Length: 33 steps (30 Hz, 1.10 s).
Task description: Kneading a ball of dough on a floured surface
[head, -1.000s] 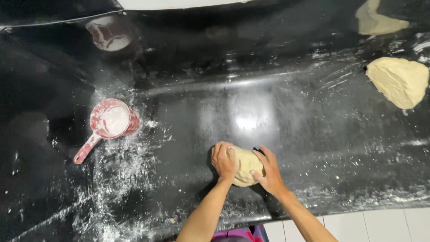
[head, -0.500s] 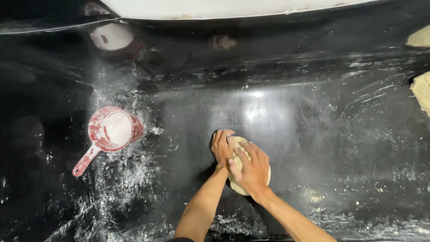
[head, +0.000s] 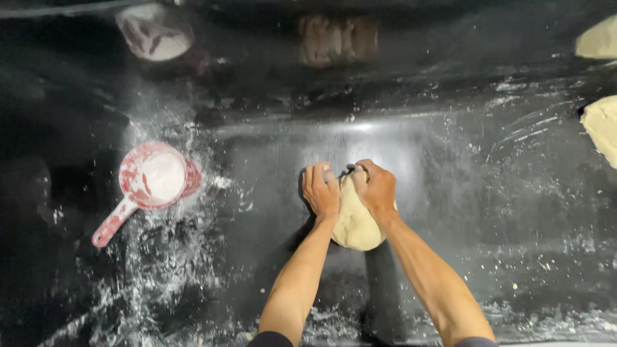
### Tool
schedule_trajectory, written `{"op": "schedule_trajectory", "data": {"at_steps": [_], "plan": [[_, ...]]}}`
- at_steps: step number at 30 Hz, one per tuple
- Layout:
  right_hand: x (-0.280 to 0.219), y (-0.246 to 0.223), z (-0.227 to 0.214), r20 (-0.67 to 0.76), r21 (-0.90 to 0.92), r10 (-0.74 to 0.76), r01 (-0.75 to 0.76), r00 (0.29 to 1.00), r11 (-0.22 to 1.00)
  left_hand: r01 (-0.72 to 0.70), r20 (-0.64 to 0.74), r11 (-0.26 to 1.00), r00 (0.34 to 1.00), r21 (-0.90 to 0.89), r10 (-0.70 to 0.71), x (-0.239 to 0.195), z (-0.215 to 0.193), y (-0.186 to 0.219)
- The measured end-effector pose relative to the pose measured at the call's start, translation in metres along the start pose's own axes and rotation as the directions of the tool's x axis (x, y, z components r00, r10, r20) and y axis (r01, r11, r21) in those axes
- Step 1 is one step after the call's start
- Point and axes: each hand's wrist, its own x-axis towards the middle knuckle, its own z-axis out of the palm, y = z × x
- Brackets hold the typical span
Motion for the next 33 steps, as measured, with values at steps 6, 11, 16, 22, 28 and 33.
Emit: {"op": "schedule_trajectory", "data": {"at_steps": [6,11,16,22,28,33], "plan": [[-0.074,-0.004,-0.024,-0.267,0.001,-0.236,0.245,0.935,0.97,0.015,0.316,0.994,0.948,-0.111,0.021,-0.031,-0.044,0.021],[-0.147,0.003,-0.035,-0.244,-0.004,-0.176,0.18,0.954,0.984,0.124,0.574,0.992,0.813,-0.006,-0.098,-0.076,-0.059,0.006],[-0.211,0.011,-0.035,-0.316,-0.115,-0.218,0.19,0.923,0.975,0.19,0.63,0.976,0.746,0.109,-0.216,-0.107,-0.104,0.078],[-0.27,0.014,-0.053,-0.22,-0.045,-0.122,0.115,0.968,0.992,-0.071,0.236,0.997,0.969,0.009,0.067,-0.137,-0.099,0.077],[-0.254,0.028,-0.087,0.017,0.066,-0.212,0.21,0.977,0.975,-0.269,0.259,0.929,0.907,-0.254,0.333,-0.104,-0.08,0.046],[-0.195,0.058,-0.066,-0.081,0.236,-0.365,0.373,0.928,0.897,-0.258,0.369,0.918,0.856,-0.301,0.361,-0.073,-0.052,0.032]]}}
